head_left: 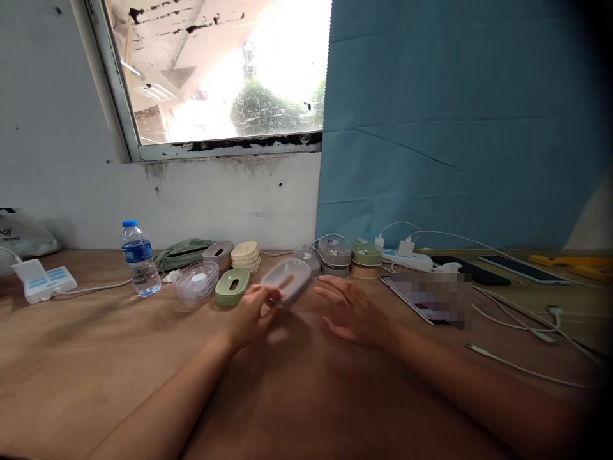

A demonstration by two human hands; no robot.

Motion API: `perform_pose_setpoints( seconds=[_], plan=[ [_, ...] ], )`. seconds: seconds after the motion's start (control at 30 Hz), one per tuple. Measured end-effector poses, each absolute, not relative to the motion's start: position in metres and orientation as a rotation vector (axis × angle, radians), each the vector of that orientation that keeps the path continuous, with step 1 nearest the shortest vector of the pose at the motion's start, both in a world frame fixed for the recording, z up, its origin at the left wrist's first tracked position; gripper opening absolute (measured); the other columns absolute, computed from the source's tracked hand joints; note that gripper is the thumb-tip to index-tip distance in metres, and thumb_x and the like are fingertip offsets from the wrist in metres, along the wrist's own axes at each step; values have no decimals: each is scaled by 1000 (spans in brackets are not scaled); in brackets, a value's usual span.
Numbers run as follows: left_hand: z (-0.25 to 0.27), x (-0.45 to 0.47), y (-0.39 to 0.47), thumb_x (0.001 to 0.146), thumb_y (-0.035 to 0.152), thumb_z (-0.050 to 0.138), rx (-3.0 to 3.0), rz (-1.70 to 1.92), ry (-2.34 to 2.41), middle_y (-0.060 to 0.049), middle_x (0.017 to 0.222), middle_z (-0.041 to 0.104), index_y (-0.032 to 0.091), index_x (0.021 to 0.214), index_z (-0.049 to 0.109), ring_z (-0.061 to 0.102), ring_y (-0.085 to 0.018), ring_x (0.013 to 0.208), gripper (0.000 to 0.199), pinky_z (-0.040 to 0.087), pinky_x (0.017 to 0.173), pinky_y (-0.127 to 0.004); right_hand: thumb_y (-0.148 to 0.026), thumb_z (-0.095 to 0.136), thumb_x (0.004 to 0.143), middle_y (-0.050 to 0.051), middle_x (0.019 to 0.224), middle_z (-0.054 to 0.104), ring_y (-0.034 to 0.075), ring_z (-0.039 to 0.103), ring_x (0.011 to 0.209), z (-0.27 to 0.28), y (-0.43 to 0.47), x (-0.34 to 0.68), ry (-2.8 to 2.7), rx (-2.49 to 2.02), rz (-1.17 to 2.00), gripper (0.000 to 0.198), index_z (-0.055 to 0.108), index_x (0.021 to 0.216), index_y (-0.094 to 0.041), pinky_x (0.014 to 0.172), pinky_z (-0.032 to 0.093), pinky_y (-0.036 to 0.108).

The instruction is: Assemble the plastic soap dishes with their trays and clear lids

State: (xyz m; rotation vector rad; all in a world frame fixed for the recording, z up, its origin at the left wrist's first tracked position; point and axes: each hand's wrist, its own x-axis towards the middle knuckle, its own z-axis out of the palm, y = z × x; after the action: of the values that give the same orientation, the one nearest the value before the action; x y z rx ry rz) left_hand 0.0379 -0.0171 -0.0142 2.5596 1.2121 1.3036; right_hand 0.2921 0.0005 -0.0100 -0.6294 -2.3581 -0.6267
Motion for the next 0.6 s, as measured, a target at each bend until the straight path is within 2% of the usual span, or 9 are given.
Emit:
perform_pose_setpoints(
  seconds=[0.1,0.2,0.33,0.43,0.53,0.6],
  plan=[
    [-21,56,-26,78,20,51,2604,1050,950,-1,92,64,21,93,53,56,-14,87,15,38,87,-30,-36,49,78,15,134,32,27,35,120,-4,-15,317,-2560,-703,-513,56,34,129,-16,93,37,43],
    [-29,65,-28,77,19,52,2631,818,814,0,93,64,23,98,53,55,-15,91,20,37,89,-30,-37,48,80,14,136,31,28,35,120,-5,-24,332,-2688,-789,-370,51,39,126,-20,93,37,44],
    [-28,69,-27,75,17,53,2580,730,732,-3,95,63,20,103,52,55,-15,93,28,40,87,-29,-36,49,80,12,133,36,27,36,120,-12,-24,337,-2737,-869,-198,41,47,119,-21,95,36,44],
    [-12,65,-11,74,20,54,2562,714,697,-3,91,63,19,93,57,56,-15,92,19,41,85,-27,-34,48,81,12,127,43,25,40,116,-14,-21,336,-2766,-830,-131,36,51,115,-21,94,36,43],
    [5,50,28,75,16,48,2533,935,1002,-2,90,63,18,86,57,57,-15,91,14,42,84,-26,-32,49,81,12,121,48,23,42,114,-15,-20,335,-2745,-803,-112,34,52,112,-20,95,35,43],
    [11,33,62,72,8,44,2423,1189,1491,-4,94,62,17,89,55,56,-16,93,23,41,86,-27,-31,49,80,12,119,50,23,43,113,-15,-20,335,-2738,-806,-93,34,52,112,-19,95,35,42]
  ],
)
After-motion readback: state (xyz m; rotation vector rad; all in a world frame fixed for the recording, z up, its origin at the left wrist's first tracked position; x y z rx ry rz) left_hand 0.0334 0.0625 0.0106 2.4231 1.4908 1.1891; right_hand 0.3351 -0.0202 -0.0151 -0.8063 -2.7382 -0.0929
